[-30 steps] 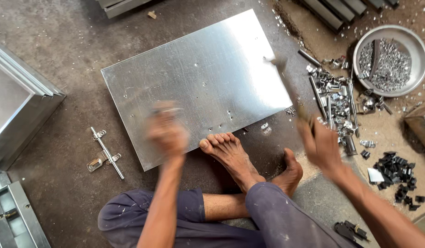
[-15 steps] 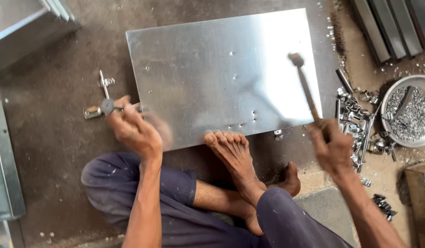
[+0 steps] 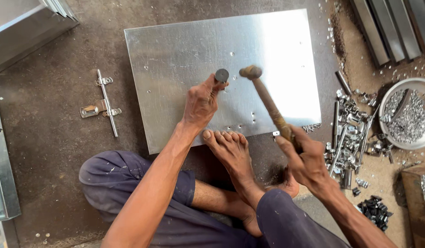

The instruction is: The person assembles metal boxes by fitting a latch onto a metal panel, securing it with a small tool and a hammer, and then attaching the panel to a larger metal frame. The person uses their hands to position the components, uses a small metal tool and a hammer to drive pins or rivets, and finally fits the assembled lid onto the box body.

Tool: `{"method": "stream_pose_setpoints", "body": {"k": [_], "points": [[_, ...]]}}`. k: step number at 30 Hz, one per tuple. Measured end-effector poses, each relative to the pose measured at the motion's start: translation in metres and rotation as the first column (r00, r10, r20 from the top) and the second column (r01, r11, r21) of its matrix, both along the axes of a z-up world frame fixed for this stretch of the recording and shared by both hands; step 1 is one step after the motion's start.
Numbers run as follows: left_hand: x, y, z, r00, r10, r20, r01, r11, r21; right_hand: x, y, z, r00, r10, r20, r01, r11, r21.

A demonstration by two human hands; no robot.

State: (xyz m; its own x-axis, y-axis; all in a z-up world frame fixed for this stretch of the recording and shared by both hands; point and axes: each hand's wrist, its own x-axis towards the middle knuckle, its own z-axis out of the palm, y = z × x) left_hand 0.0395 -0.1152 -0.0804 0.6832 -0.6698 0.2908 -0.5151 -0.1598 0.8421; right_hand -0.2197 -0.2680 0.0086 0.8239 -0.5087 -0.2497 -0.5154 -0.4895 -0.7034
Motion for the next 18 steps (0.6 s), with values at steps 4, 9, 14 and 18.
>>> {"method": "stream_pose_setpoints", "body": {"k": [4,9,14,18], "points": [[-0.001,0.001,-0.005,0.998,0.006,0.056,-0.004,1.0,-0.022,-0.002,0.001,0.02,0.951,0.085,0.296,-0.007,0.967,-0.254],[-0.001,-0.004,-0.004,0.989,0.005,0.147,-0.002,1.0,-0.019,0.01,0.0,0.027,0.991,0.095,0.094,-0.092,0.995,-0.034],[-0.002,0.003,-0.008,1.0,0.017,-0.017,-0.016,0.996,0.084,0.014,0.004,0.023,0.962,0.108,0.25,-0.083,0.991,-0.107],[-0.002,-0.01,-0.003,0.976,0.08,0.205,-0.068,0.996,-0.061,0.01,0.001,0.021,0.992,0.101,0.075,-0.096,0.994,-0.058]]}}
